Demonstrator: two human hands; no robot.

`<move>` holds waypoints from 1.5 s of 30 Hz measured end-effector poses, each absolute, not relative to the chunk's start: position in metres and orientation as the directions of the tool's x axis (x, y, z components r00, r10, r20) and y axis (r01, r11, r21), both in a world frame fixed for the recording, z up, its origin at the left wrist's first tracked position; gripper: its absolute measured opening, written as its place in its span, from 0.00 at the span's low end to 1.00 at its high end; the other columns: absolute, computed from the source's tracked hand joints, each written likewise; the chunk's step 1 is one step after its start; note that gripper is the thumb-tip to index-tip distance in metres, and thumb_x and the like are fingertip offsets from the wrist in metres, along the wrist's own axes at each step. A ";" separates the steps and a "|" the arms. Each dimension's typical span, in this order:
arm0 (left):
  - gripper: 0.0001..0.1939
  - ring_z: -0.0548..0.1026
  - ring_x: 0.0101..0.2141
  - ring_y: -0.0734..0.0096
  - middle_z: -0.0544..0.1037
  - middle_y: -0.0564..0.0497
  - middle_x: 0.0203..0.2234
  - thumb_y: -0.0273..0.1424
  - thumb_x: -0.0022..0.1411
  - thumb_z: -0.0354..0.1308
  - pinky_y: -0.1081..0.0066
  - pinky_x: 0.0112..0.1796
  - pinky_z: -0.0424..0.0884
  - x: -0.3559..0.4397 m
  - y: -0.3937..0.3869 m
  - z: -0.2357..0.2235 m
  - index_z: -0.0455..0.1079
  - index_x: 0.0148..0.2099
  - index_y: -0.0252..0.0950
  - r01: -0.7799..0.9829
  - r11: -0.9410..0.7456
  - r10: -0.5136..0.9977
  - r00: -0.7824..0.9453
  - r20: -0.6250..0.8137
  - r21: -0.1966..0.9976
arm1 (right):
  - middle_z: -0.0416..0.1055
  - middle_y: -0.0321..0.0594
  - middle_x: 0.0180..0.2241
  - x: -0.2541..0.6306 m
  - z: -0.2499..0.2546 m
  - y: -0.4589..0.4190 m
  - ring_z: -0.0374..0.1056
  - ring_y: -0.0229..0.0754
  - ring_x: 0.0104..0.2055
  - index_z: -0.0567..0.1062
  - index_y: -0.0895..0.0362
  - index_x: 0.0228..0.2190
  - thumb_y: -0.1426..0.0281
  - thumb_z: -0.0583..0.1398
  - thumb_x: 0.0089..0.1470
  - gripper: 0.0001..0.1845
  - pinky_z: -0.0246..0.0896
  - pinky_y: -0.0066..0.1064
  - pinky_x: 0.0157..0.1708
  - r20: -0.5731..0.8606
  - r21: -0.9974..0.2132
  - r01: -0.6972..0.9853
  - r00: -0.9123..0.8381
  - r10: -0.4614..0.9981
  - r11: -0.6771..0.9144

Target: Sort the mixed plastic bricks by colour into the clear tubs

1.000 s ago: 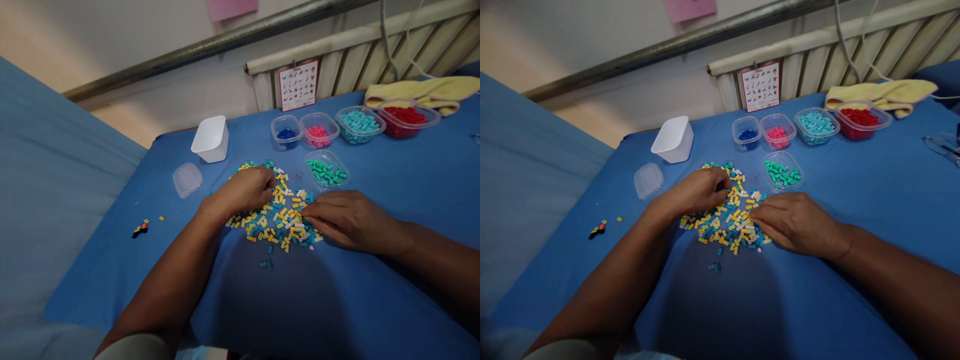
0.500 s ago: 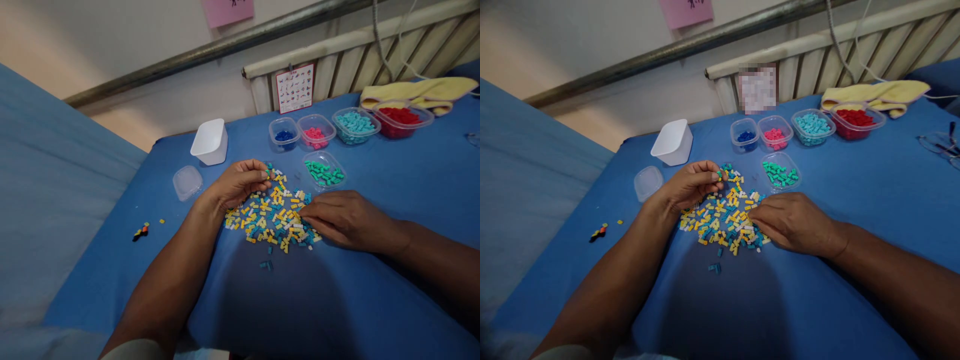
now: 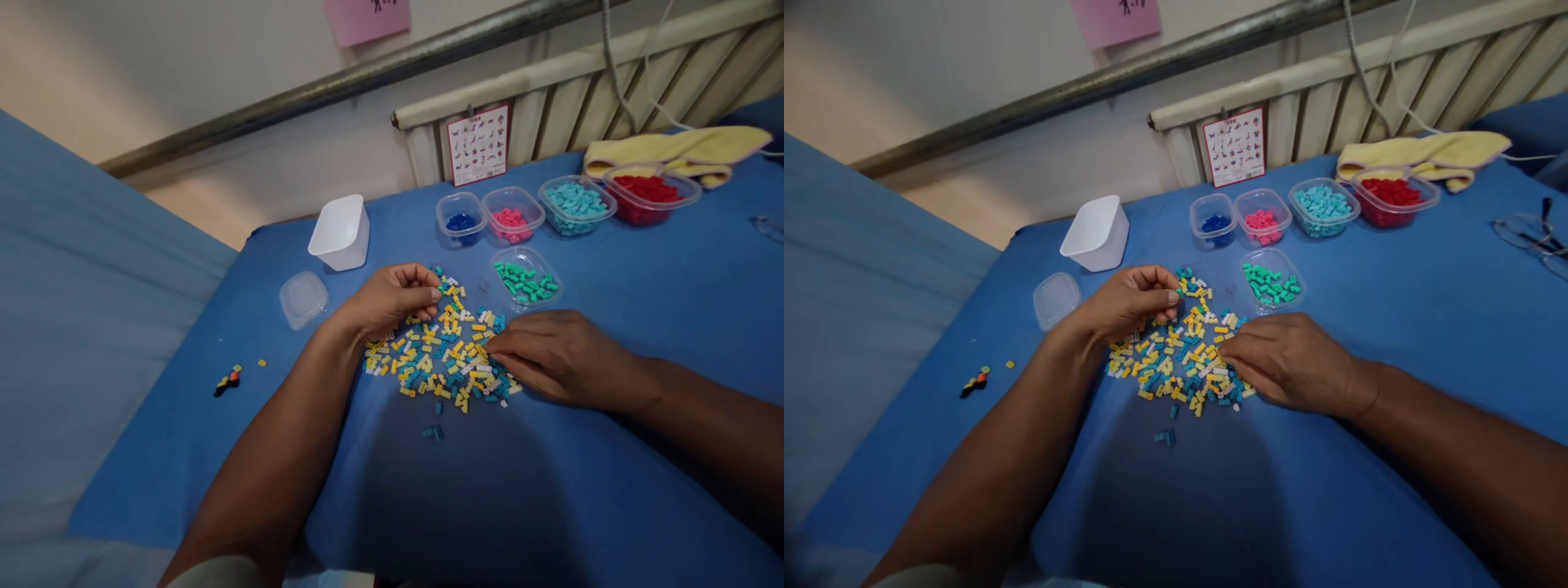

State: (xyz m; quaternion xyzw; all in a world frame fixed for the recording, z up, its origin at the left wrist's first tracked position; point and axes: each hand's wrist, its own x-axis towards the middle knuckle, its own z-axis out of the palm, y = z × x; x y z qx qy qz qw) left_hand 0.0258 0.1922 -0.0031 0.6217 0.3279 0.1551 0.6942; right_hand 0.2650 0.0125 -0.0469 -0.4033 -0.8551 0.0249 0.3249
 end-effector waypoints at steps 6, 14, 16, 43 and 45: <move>0.07 0.75 0.28 0.73 0.79 0.51 0.29 0.30 0.64 0.69 0.74 0.31 0.70 0.052 0.183 0.004 0.77 0.42 0.33 0.333 -0.212 0.560 0.812 -0.165 0.919 | 0.83 0.41 0.38 0.265 -0.048 0.014 0.79 0.43 0.37 0.82 0.57 0.47 0.71 0.60 0.74 0.09 0.72 0.35 0.40 0.535 -0.308 0.671 -0.464 0.706 0.674; 0.07 0.77 0.38 0.67 0.82 0.48 0.39 0.18 0.65 0.64 0.68 0.42 0.69 0.143 0.194 0.001 0.78 0.43 0.31 0.267 -0.671 0.456 0.884 0.102 0.692 | 0.84 0.41 0.37 0.265 -0.046 0.014 0.80 0.43 0.37 0.82 0.59 0.46 0.71 0.60 0.74 0.09 0.73 0.36 0.41 0.545 -0.288 0.675 -0.468 0.696 0.679; 0.08 0.77 0.40 0.66 0.83 0.47 0.42 0.19 0.67 0.63 0.67 0.44 0.69 0.147 0.199 0.001 0.79 0.47 0.30 0.267 -0.708 0.470 0.869 0.154 0.654 | 0.83 0.41 0.37 0.266 -0.046 0.014 0.80 0.44 0.37 0.82 0.59 0.46 0.71 0.60 0.74 0.09 0.72 0.36 0.41 0.542 -0.286 0.679 -0.468 0.698 0.676; 0.04 0.76 0.31 0.63 0.81 0.49 0.30 0.29 0.59 0.64 0.65 0.31 0.64 0.043 0.184 0.037 0.79 0.38 0.36 0.651 -0.591 0.747 0.664 0.018 0.476 | 0.83 0.42 0.36 0.267 -0.047 0.012 0.80 0.43 0.36 0.83 0.57 0.46 0.70 0.60 0.74 0.10 0.74 0.35 0.38 0.526 -0.304 0.679 -0.466 0.712 0.669; 0.04 0.76 0.30 0.65 0.81 0.50 0.29 0.27 0.56 0.64 0.66 0.30 0.64 0.025 0.198 0.050 0.78 0.36 0.36 0.691 -0.530 0.813 0.580 0.061 0.491 | 0.84 0.42 0.37 0.266 -0.047 0.012 0.80 0.43 0.37 0.83 0.56 0.46 0.70 0.60 0.74 0.10 0.74 0.34 0.39 0.525 -0.309 0.678 -0.463 0.714 0.667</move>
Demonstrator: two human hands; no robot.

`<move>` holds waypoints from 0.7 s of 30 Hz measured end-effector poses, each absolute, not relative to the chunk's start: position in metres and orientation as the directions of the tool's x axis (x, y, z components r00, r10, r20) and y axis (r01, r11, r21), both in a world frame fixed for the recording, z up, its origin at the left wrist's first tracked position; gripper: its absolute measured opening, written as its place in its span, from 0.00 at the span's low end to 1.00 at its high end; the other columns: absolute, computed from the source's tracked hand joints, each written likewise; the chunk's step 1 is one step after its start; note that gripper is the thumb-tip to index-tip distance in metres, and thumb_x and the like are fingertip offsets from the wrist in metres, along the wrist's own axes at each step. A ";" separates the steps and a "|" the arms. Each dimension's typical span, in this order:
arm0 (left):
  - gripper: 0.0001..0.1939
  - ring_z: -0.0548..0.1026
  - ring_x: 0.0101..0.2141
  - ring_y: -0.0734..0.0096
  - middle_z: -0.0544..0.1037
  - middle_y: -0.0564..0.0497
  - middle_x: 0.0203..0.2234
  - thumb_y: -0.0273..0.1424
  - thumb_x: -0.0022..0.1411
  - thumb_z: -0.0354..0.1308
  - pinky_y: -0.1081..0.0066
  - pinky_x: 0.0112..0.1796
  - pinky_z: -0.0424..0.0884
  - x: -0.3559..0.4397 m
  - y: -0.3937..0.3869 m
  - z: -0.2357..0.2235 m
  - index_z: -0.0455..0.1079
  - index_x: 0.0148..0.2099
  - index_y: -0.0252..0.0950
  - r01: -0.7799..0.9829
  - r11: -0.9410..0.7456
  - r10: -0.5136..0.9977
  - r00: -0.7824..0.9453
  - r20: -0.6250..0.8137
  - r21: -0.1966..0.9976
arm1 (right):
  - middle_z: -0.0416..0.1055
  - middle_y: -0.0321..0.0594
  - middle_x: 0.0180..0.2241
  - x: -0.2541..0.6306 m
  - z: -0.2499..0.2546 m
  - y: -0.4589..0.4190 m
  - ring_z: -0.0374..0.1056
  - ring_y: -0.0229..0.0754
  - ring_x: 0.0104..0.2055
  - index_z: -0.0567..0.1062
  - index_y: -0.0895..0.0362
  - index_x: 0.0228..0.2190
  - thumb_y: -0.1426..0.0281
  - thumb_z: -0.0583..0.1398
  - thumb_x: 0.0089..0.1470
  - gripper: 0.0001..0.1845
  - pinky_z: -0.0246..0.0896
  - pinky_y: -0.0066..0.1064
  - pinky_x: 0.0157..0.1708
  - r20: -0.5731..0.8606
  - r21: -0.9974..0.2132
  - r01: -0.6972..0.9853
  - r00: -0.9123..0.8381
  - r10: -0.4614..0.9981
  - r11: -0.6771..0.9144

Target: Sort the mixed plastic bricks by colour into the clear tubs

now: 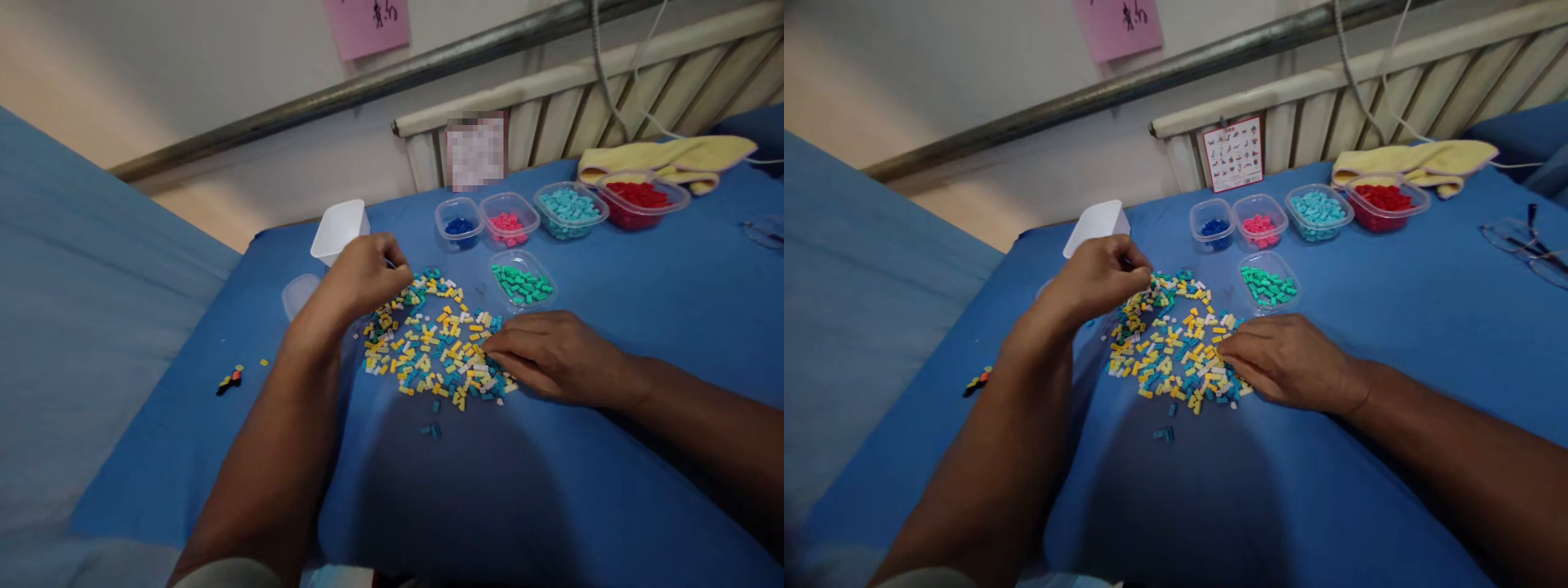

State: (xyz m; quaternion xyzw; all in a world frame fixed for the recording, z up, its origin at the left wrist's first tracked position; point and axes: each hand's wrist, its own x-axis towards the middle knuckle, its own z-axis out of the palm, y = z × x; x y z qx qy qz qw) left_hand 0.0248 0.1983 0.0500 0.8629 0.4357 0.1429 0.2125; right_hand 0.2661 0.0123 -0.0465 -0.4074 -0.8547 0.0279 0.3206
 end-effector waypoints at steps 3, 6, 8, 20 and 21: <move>0.07 0.76 0.30 0.66 0.81 0.50 0.30 0.24 0.55 0.65 0.68 0.30 0.65 0.003 0.213 0.054 0.78 0.38 0.35 0.703 -0.507 0.827 0.561 0.049 0.499 | 0.84 0.41 0.36 0.266 -0.047 0.013 0.80 0.43 0.37 0.83 0.55 0.46 0.70 0.60 0.74 0.10 0.75 0.34 0.40 0.537 -0.311 0.680 -0.451 0.713 0.664; 0.08 0.78 0.33 0.66 0.83 0.50 0.33 0.25 0.59 0.65 0.69 0.33 0.68 -0.002 0.218 0.042 0.80 0.43 0.35 0.674 -0.545 0.765 0.643 -0.032 0.499 | 0.85 0.42 0.38 0.266 -0.048 0.012 0.81 0.44 0.38 0.83 0.54 0.46 0.70 0.61 0.74 0.10 0.77 0.35 0.41 0.543 -0.316 0.677 -0.446 0.712 0.665; 0.06 0.78 0.34 0.65 0.84 0.49 0.34 0.27 0.64 0.65 0.68 0.35 0.67 0.003 0.216 0.031 0.82 0.43 0.35 0.655 -0.584 0.720 0.691 -0.067 0.479 | 0.85 0.42 0.39 0.266 -0.049 0.012 0.82 0.44 0.38 0.83 0.54 0.47 0.70 0.60 0.74 0.09 0.77 0.36 0.42 0.534 -0.325 0.675 -0.447 0.718 0.662; 0.08 0.79 0.35 0.60 0.86 0.46 0.39 0.30 0.69 0.64 0.63 0.36 0.64 0.028 0.208 0.005 0.85 0.45 0.36 0.680 -0.676 0.667 0.728 -0.157 0.282 | 0.84 0.42 0.38 0.265 -0.048 0.011 0.81 0.44 0.38 0.82 0.58 0.46 0.72 0.61 0.74 0.08 0.75 0.35 0.41 0.540 -0.318 0.675 -0.448 0.713 0.666; 0.08 0.79 0.35 0.60 0.86 0.46 0.39 0.30 0.69 0.64 0.63 0.36 0.63 0.027 0.209 0.004 0.85 0.44 0.37 0.680 -0.673 0.667 0.728 -0.158 0.291 | 0.84 0.43 0.38 0.265 -0.048 0.011 0.81 0.44 0.38 0.82 0.58 0.47 0.71 0.61 0.74 0.09 0.75 0.35 0.41 0.538 -0.320 0.676 -0.447 0.714 0.664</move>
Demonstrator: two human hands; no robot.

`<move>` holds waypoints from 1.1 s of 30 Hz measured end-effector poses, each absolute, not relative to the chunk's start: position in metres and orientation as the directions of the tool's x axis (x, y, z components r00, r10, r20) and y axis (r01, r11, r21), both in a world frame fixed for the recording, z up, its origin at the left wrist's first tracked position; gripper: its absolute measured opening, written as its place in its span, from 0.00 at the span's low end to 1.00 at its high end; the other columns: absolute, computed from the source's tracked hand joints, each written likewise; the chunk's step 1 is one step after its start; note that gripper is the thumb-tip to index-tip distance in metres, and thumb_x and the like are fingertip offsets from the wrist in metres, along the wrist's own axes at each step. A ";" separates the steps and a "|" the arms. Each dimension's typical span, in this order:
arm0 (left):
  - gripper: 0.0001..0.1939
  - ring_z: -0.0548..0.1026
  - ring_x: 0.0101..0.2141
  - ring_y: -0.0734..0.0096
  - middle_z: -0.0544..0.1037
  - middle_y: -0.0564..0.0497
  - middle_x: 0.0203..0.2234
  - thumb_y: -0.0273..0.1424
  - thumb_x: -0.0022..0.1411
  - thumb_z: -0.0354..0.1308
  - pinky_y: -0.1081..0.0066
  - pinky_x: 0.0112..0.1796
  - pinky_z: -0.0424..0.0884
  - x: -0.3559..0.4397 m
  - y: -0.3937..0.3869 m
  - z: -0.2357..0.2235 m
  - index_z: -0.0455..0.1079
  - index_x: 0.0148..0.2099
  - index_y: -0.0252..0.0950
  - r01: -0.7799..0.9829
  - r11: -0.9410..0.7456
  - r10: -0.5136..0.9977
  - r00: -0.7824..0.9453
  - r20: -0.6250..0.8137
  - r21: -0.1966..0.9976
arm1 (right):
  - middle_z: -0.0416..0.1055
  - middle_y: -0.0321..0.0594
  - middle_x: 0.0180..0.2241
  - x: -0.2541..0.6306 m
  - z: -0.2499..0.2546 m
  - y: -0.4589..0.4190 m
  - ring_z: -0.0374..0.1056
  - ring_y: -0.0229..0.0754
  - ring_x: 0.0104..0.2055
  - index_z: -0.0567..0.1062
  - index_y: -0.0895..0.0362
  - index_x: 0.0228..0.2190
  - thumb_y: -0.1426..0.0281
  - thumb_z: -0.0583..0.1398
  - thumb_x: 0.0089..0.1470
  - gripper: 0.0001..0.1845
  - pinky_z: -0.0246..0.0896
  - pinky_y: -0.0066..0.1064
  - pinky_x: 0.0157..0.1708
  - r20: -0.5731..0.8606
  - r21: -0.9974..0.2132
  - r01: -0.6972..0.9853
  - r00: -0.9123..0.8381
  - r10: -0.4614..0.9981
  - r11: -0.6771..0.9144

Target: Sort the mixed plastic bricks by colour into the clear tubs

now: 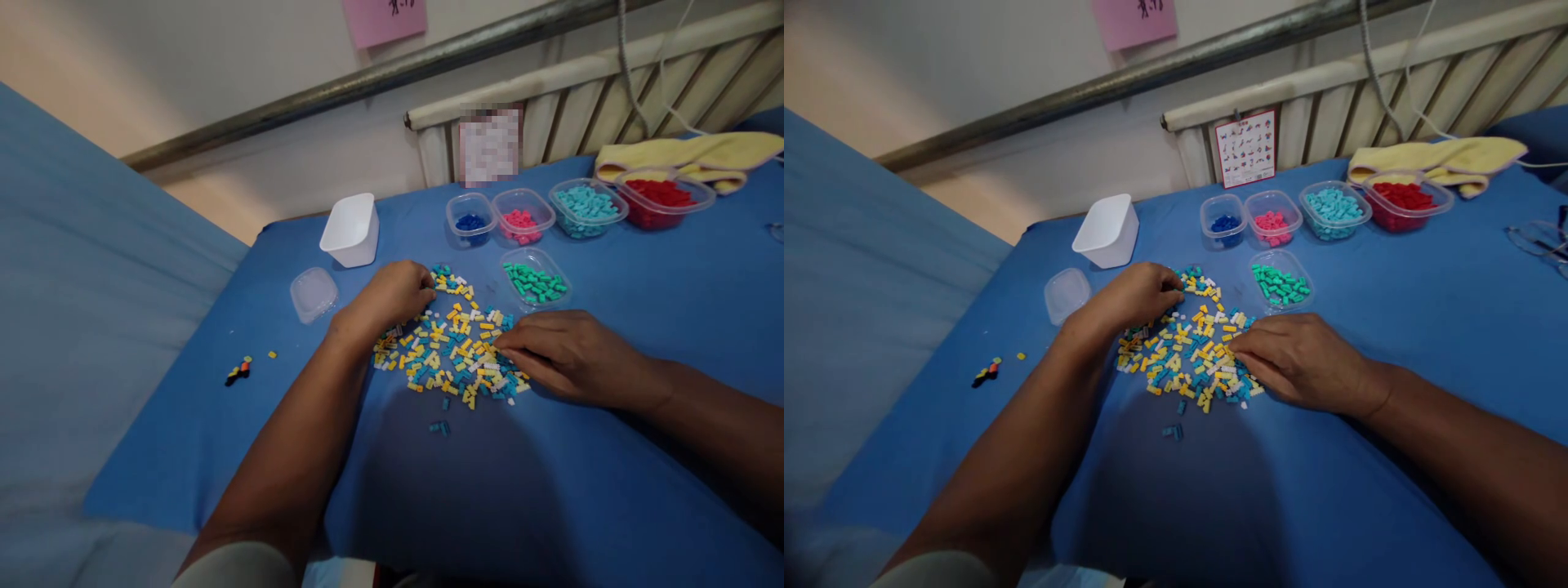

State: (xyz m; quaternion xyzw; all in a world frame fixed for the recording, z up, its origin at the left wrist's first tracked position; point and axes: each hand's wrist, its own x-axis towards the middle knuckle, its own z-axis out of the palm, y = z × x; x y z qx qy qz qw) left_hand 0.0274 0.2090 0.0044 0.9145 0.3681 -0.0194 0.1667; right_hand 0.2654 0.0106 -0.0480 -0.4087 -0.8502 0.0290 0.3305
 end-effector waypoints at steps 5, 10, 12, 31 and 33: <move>0.07 0.77 0.33 0.61 0.85 0.45 0.37 0.29 0.69 0.64 0.64 0.34 0.62 0.033 0.205 0.005 0.83 0.44 0.35 0.669 -0.694 0.660 0.739 -0.136 0.264 | 0.84 0.43 0.38 0.265 -0.049 0.011 0.81 0.44 0.38 0.82 0.58 0.46 0.71 0.60 0.74 0.09 0.74 0.35 0.41 0.543 -0.316 0.677 -0.446 0.712 0.665; 0.09 0.79 0.42 0.58 0.85 0.44 0.45 0.26 0.72 0.62 0.64 0.41 0.67 0.042 0.194 0.009 0.84 0.48 0.35 0.633 -0.764 0.613 0.772 -0.167 0.125 | 0.84 0.43 0.37 0.265 -0.049 0.011 0.81 0.44 0.38 0.82 0.59 0.46 0.72 0.61 0.74 0.09 0.74 0.35 0.41 0.538 -0.314 0.680 -0.448 0.714 0.663; 0.09 0.80 0.44 0.57 0.85 0.44 0.47 0.26 0.72 0.62 0.64 0.43 0.68 0.042 0.194 0.011 0.84 0.50 0.35 0.635 -0.767 0.615 0.769 -0.172 0.096 | 0.84 0.43 0.37 0.265 -0.049 0.011 0.81 0.44 0.38 0.82 0.58 0.46 0.72 0.61 0.74 0.08 0.74 0.35 0.40 0.538 -0.314 0.680 -0.448 0.714 0.663; 0.13 0.80 0.40 0.55 0.85 0.45 0.43 0.24 0.67 0.63 0.62 0.36 0.64 0.035 0.199 0.017 0.84 0.51 0.36 0.643 -0.765 0.618 0.749 -0.240 0.034 | 0.83 0.42 0.37 0.265 -0.049 0.012 0.80 0.43 0.38 0.81 0.58 0.47 0.71 0.60 0.75 0.09 0.73 0.33 0.40 0.549 -0.286 0.681 -0.461 0.698 0.675; 0.14 0.80 0.41 0.54 0.85 0.44 0.44 0.25 0.68 0.63 0.62 0.37 0.65 0.035 0.199 0.018 0.84 0.53 0.36 0.639 -0.769 0.615 0.748 -0.249 0.023 | 0.83 0.42 0.37 0.266 -0.049 0.012 0.80 0.43 0.38 0.81 0.58 0.46 0.71 0.60 0.75 0.09 0.73 0.33 0.40 0.549 -0.285 0.682 -0.460 0.698 0.674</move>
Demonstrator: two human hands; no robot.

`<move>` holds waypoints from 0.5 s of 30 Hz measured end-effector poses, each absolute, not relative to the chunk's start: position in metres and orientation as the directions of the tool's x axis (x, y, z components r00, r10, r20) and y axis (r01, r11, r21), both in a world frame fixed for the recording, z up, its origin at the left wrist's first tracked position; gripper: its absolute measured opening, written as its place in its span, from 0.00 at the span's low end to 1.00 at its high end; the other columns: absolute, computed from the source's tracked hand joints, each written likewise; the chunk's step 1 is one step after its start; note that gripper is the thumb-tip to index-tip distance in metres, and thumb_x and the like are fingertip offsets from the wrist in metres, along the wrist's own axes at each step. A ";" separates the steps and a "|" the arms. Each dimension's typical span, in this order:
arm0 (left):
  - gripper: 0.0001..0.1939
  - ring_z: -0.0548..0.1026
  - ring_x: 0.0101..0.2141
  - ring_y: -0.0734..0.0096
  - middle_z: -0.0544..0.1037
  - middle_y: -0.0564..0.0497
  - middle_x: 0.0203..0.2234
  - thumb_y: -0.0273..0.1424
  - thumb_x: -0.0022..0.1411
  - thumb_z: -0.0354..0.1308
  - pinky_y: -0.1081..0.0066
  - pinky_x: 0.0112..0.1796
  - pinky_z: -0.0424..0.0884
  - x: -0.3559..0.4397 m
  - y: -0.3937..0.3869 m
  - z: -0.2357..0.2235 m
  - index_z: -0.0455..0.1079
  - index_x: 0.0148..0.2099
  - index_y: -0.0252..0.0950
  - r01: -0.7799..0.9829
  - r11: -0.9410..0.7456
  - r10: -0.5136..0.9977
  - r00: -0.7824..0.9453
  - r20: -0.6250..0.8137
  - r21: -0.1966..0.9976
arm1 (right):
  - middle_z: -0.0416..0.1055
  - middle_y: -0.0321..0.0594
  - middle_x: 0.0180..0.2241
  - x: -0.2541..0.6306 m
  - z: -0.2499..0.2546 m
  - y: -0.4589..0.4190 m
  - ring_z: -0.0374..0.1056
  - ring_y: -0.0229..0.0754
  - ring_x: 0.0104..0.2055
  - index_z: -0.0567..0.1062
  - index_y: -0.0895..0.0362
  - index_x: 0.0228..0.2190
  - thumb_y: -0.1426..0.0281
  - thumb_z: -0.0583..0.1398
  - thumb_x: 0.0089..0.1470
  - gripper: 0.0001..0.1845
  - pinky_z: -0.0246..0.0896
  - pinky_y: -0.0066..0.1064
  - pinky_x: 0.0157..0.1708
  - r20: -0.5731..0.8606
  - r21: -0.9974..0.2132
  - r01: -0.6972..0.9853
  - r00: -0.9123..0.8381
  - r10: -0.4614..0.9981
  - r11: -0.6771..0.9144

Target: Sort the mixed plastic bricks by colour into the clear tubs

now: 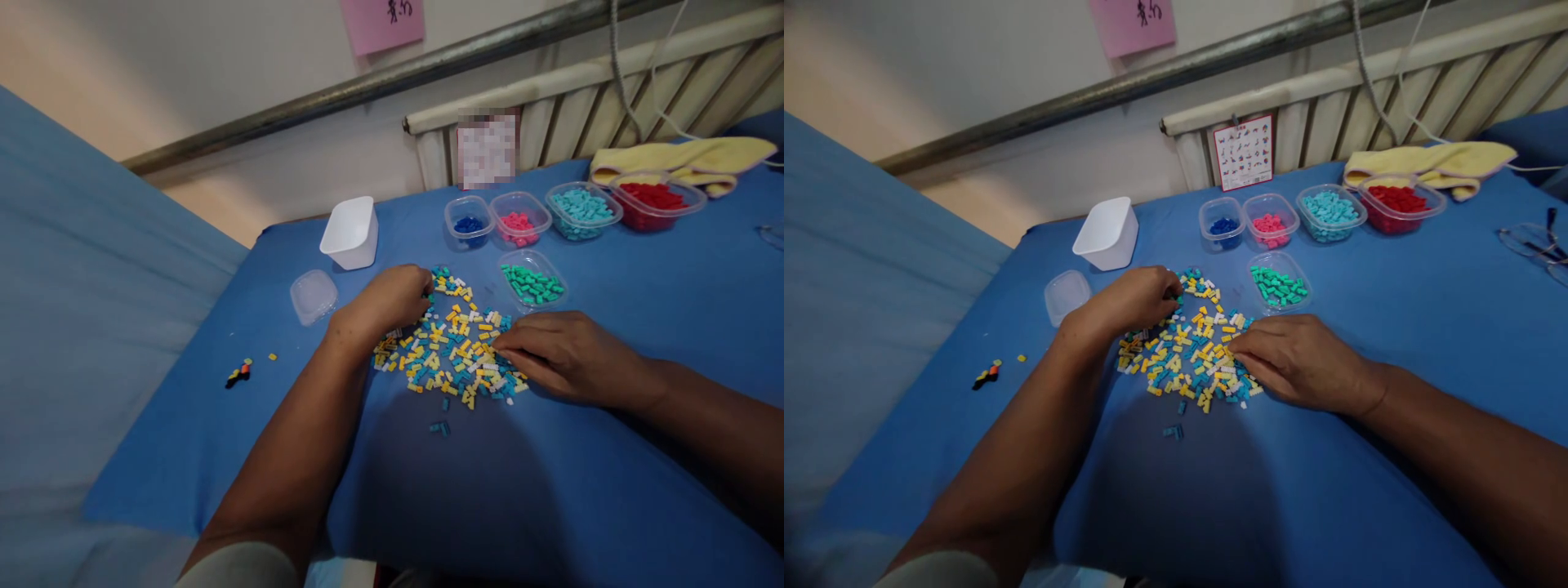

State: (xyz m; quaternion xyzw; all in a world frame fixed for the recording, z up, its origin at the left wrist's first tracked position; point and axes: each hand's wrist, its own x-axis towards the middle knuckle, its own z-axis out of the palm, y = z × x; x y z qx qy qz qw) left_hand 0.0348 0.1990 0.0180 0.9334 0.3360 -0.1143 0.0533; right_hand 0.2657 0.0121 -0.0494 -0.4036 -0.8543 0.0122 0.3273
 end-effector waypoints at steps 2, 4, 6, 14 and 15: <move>0.16 0.81 0.45 0.52 0.85 0.42 0.48 0.26 0.70 0.63 0.61 0.40 0.67 0.035 0.198 0.018 0.83 0.57 0.35 0.610 -0.792 0.593 0.768 -0.242 -0.004 | 0.83 0.42 0.37 0.266 -0.050 0.012 0.80 0.43 0.38 0.81 0.58 0.46 0.71 0.60 0.75 0.09 0.73 0.34 0.41 0.544 -0.292 0.679 -0.461 0.701 0.673; 0.16 0.81 0.48 0.50 0.84 0.41 0.51 0.27 0.72 0.63 0.60 0.42 0.68 0.036 0.197 0.017 0.82 0.59 0.35 0.588 -0.808 0.579 0.781 -0.234 -0.033 | 0.83 0.42 0.38 0.266 -0.051 0.012 0.80 0.44 0.38 0.81 0.58 0.47 0.70 0.60 0.75 0.09 0.73 0.34 0.41 0.537 -0.296 0.680 -0.462 0.706 0.671; 0.16 0.81 0.49 0.50 0.83 0.43 0.52 0.28 0.72 0.63 0.61 0.41 0.67 0.037 0.196 0.016 0.82 0.59 0.37 0.592 -0.804 0.586 0.780 -0.218 -0.042 | 0.83 0.42 0.38 0.266 -0.051 0.012 0.80 0.44 0.38 0.81 0.58 0.47 0.71 0.60 0.75 0.09 0.74 0.35 0.41 0.529 -0.294 0.685 -0.464 0.711 0.666; 0.09 0.79 0.42 0.57 0.82 0.45 0.46 0.22 0.69 0.61 0.62 0.40 0.66 0.036 0.193 0.013 0.80 0.48 0.35 0.568 -0.822 0.556 0.814 -0.165 0.033 | 0.82 0.41 0.37 0.265 -0.050 0.012 0.79 0.43 0.37 0.81 0.59 0.47 0.71 0.60 0.75 0.09 0.73 0.35 0.39 0.522 -0.308 0.686 -0.457 0.720 0.659; 0.09 0.79 0.42 0.58 0.82 0.45 0.46 0.21 0.70 0.61 0.63 0.41 0.67 0.035 0.194 0.012 0.80 0.48 0.35 0.554 -0.831 0.542 0.825 -0.160 0.042 | 0.82 0.41 0.37 0.265 -0.050 0.012 0.79 0.43 0.37 0.81 0.58 0.47 0.71 0.60 0.75 0.09 0.73 0.35 0.40 0.524 -0.310 0.686 -0.455 0.721 0.658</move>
